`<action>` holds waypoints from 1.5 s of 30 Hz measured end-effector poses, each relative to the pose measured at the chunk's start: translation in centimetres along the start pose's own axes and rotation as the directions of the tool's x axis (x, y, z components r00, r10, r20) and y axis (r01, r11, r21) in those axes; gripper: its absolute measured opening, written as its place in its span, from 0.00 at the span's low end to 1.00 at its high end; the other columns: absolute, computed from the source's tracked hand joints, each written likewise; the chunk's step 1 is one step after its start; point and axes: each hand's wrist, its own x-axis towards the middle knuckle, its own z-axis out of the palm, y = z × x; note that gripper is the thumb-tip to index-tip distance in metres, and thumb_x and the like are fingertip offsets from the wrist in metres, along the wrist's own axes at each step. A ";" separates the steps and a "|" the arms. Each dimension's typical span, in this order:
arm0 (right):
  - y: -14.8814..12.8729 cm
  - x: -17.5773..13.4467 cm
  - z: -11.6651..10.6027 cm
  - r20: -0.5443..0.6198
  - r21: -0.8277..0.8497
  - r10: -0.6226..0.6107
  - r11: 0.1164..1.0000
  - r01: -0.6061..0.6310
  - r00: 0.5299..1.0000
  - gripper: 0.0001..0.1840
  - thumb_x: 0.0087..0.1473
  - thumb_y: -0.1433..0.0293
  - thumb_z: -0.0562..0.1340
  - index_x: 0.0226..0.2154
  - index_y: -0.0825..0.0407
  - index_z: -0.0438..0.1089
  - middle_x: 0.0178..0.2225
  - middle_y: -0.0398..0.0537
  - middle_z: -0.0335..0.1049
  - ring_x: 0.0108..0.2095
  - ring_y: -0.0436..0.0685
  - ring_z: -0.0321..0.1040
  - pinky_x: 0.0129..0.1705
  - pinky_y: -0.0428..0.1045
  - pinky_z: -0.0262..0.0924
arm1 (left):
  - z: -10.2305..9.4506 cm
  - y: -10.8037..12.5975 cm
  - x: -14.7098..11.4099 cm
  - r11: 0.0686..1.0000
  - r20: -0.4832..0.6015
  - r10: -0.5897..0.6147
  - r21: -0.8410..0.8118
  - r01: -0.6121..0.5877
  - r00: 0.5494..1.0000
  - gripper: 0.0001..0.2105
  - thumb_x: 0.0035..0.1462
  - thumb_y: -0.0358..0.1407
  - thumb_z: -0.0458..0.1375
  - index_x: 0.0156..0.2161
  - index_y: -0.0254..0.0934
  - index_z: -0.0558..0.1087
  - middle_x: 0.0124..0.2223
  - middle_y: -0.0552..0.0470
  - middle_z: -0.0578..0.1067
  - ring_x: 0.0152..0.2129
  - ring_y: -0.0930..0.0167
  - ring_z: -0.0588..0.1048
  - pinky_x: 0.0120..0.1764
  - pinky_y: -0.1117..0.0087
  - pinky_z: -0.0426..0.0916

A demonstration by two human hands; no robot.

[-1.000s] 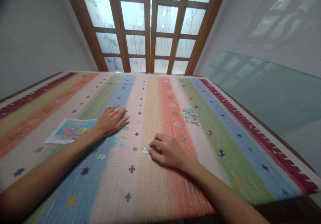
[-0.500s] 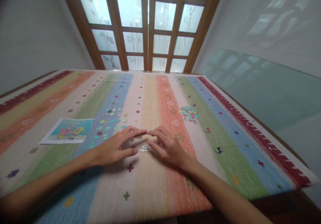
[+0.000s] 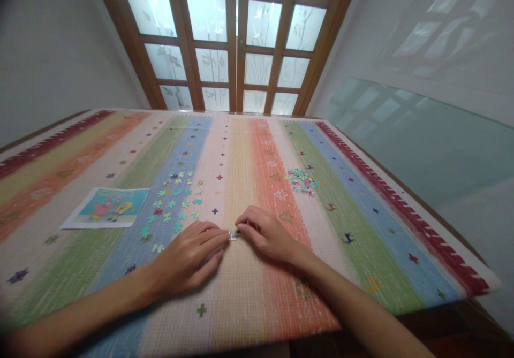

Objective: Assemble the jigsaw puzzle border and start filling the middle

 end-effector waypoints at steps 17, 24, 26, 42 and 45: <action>0.0 -0.1 -0.2 0.102 -0.162 -0.010 0.986 0.027 0.995 0.07 0.63 0.69 0.62 0.37 0.53 0.76 0.34 0.48 0.70 0.32 0.53 0.66 0.36 0.49 0.60 | 1.5 0.3 -0.7 0.975 0.011 0.138 0.174 -0.138 0.990 0.13 0.70 0.29 0.48 0.51 0.29 0.73 0.49 0.38 0.79 0.47 0.59 0.77 0.47 0.56 0.75; 0.2 -0.3 0.0 0.109 -0.175 0.006 0.985 0.014 0.994 0.07 0.62 0.70 0.63 0.38 0.53 0.78 0.35 0.49 0.72 0.34 0.55 0.68 0.39 0.51 0.61 | 1.6 0.2 -0.7 0.976 0.011 0.152 0.157 -0.152 0.988 0.13 0.69 0.28 0.48 0.52 0.27 0.73 0.49 0.36 0.79 0.48 0.58 0.77 0.48 0.55 0.76; 0.1 -0.2 -0.1 0.117 -0.175 0.024 0.985 -0.003 0.993 0.07 0.61 0.70 0.63 0.38 0.53 0.78 0.35 0.49 0.72 0.34 0.55 0.68 0.38 0.50 0.61 | 1.7 0.2 -0.8 0.975 0.007 0.158 0.156 -0.157 0.987 0.14 0.69 0.28 0.48 0.52 0.26 0.73 0.49 0.36 0.79 0.47 0.58 0.77 0.47 0.55 0.76; 0.2 -0.5 0.4 0.098 -0.215 -0.034 0.975 0.055 0.995 0.08 0.65 0.69 0.62 0.38 0.52 0.78 0.35 0.50 0.72 0.35 0.55 0.68 0.38 0.50 0.62 | 1.9 0.1 -0.3 0.960 0.059 0.162 0.222 -0.171 0.985 0.11 0.68 0.29 0.50 0.47 0.29 0.74 0.43 0.40 0.78 0.41 0.61 0.76 0.42 0.58 0.73; 0.3 -0.6 0.7 0.084 -0.228 -0.069 0.970 0.087 0.994 0.09 0.65 0.70 0.60 0.39 0.52 0.78 0.34 0.50 0.72 0.35 0.55 0.68 0.38 0.51 0.62 | 1.8 0.1 -0.2 0.949 0.069 0.176 0.253 -0.188 0.982 0.11 0.68 0.29 0.49 0.45 0.28 0.74 0.41 0.40 0.78 0.38 0.62 0.75 0.40 0.60 0.73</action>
